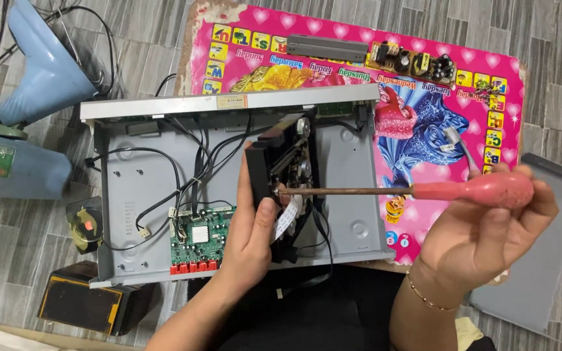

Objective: Repairing an electronic device by unscrewing internal components and disconnecting ribbon cables

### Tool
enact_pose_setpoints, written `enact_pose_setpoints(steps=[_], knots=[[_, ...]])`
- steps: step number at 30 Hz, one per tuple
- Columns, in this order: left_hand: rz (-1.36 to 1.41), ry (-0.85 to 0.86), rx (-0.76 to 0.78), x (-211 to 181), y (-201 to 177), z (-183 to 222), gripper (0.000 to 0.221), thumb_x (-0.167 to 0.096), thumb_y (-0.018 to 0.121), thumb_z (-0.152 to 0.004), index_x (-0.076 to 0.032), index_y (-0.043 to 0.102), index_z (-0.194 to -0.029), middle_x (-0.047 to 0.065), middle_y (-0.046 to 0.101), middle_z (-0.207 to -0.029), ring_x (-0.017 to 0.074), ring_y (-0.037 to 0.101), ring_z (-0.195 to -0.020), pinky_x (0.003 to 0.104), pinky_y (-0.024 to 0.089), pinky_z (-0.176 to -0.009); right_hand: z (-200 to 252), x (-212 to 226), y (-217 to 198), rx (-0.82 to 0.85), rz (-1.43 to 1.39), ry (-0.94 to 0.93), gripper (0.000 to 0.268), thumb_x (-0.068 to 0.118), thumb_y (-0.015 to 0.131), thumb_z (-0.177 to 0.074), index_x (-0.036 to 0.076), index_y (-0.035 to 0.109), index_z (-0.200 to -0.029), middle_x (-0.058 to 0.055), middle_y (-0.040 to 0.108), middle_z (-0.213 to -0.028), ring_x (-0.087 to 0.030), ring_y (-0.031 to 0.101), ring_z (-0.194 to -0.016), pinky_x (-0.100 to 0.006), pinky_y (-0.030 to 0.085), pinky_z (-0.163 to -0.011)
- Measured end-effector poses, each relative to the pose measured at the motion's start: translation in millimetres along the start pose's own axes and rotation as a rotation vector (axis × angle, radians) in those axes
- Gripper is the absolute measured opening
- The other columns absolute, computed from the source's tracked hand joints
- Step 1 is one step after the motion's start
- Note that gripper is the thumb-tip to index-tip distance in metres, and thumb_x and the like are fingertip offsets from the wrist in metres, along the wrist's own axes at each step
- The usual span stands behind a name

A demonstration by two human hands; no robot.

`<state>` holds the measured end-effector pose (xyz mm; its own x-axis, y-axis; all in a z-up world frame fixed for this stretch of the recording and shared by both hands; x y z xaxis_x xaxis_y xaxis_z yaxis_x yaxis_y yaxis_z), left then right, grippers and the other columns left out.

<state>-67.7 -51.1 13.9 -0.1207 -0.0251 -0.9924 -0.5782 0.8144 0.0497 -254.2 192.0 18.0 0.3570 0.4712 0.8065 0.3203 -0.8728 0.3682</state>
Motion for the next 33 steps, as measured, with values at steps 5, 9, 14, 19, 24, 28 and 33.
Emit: enact_pose_setpoints(steps=[5, 9, 14, 19, 24, 28, 33], knots=[[0.031, -0.026, -0.011, 3.4, 1.5, 3.2, 0.07, -0.028, 0.036, -0.106, -0.001, 0.005, -0.162, 0.019, 0.044, -0.145, 0.0197, 0.053, -0.1, 0.033, 0.047, -0.095, 4.4, 17.2, 24.1, -0.034, 0.182, -0.071, 0.03, 0.024, 0.043, -0.114, 0.02, 0.044, -0.143, -0.004, 0.05, -0.15, -0.012, 0.048, -0.134, -0.03, 0.039, -0.125], [0.001, 0.022, 0.028, -0.4, 7.9, 6.6, 0.068, -0.025, 0.036, -0.106, 0.002, 0.005, -0.161, 0.021, 0.026, -0.16, 0.0249, 0.05, -0.118, 0.036, 0.043, -0.103, 1.1, 7.5, 22.7, -0.085, 0.176, -0.006, 0.05, 0.043, 0.062, -0.11, 0.02, 0.038, -0.147, -0.005, 0.047, -0.147, -0.01, 0.05, -0.119, -0.026, 0.045, -0.11], [-0.106, 0.062, 0.056, -0.6, 6.7, 8.4, 0.067, -0.031, 0.032, -0.108, 0.004, 0.007, -0.16, 0.025, 0.007, -0.172, 0.0409, 0.016, -0.16, 0.047, 0.019, -0.126, 2.0, 9.9, 10.6, -0.11, 0.251, -0.09, 0.043, 0.032, 0.064, -0.11, 0.02, 0.037, -0.141, 0.001, 0.043, -0.128, -0.004, 0.045, -0.102, -0.016, 0.038, -0.086], [0.095, -0.029, 0.011, 9.4, -2.5, 7.1, 0.072, -0.029, 0.035, -0.106, -0.001, 0.001, -0.162, 0.019, 0.032, -0.154, 0.0209, 0.049, -0.112, 0.036, 0.045, -0.103, 1.5, 20.0, 23.4, -0.002, 0.286, -0.151, 0.048, 0.031, 0.065, -0.106, 0.017, 0.039, -0.144, -0.008, 0.05, -0.142, -0.014, 0.051, -0.13, -0.029, 0.042, -0.125], [0.074, -0.043, -0.04, 18.6, -10.0, 5.7, 0.069, -0.02, 0.034, -0.104, -0.001, 0.003, -0.163, 0.019, 0.046, -0.139, 0.0208, 0.053, -0.108, 0.035, 0.047, -0.101, 6.2, 20.2, 31.3, 0.112, 0.168, -0.122, 0.045, 0.004, 0.051, -0.105, 0.022, 0.043, -0.146, -0.01, 0.046, -0.16, -0.012, 0.048, -0.136, -0.033, 0.039, -0.131], [0.033, -0.045, -0.067, 19.3, -13.0, 3.3, 0.069, -0.021, 0.036, -0.104, -0.002, 0.005, -0.162, 0.02, 0.046, -0.144, 0.0215, 0.056, -0.108, 0.035, 0.05, -0.097, 16.9, 18.0, 15.3, -0.05, 0.299, -0.107, 0.055, 0.042, 0.065, -0.102, 0.012, 0.04, -0.141, -0.01, 0.049, -0.147, -0.014, 0.052, -0.112, -0.028, 0.049, -0.105], [0.122, -0.017, -0.031, 12.6, -11.7, 1.4, 0.068, -0.025, 0.036, -0.106, -0.001, 0.006, -0.162, 0.016, 0.048, -0.135, 0.0188, 0.055, -0.101, 0.033, 0.047, -0.095, 15.8, 10.7, -4.8, -0.044, 0.25, 0.008, 0.043, 0.041, 0.07, -0.104, 0.019, 0.044, -0.132, 0.003, 0.059, -0.105, -0.005, 0.056, -0.094, -0.021, 0.048, -0.099]])
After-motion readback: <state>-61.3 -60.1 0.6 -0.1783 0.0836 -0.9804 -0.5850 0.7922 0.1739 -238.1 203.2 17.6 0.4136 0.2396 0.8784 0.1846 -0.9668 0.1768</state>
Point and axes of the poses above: each hand's wrist, its own z-axis away from the middle knuckle, its own y-axis out of the palm, x = y × z, the point moved 9 cm from there along -z, towards the middle knuckle
